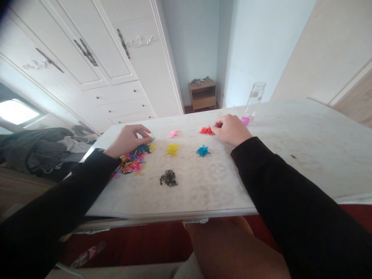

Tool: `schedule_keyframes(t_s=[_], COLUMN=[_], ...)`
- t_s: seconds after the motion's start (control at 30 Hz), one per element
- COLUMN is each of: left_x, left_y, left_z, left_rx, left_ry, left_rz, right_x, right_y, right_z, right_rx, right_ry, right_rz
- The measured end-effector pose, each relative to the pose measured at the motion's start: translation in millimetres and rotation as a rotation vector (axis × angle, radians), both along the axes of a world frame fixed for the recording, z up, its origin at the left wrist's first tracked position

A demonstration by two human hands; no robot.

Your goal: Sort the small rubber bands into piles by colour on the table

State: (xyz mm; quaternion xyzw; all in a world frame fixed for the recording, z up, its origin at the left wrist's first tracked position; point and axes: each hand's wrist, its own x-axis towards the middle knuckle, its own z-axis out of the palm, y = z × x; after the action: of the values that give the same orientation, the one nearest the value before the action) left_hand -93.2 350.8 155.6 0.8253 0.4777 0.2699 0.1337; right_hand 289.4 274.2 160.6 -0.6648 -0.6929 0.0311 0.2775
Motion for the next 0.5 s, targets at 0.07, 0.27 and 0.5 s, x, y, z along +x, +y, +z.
schedule_keyframes(t_s=[0.07,0.27,0.5], left_x=[0.4,5.1,3.7], left_y=[0.3,-0.9,-0.6], left_z=[-1.2,-1.7,4.4], left_rx=[0.017,0.023,0.056], left_ry=[0.026,0.048,-0.005], left_rz=[-0.024,-0.025,-0.025], right_x=[0.0,-0.4,-0.8], right_y=[0.1,-0.2,0.6], right_z=[-0.6,-1.7,-2.0], right_rx=[0.003,-0.005,-0.008], right_ry=[0.001,-0.002,-0.001], right_rz=[0.002,0.012,0.023])
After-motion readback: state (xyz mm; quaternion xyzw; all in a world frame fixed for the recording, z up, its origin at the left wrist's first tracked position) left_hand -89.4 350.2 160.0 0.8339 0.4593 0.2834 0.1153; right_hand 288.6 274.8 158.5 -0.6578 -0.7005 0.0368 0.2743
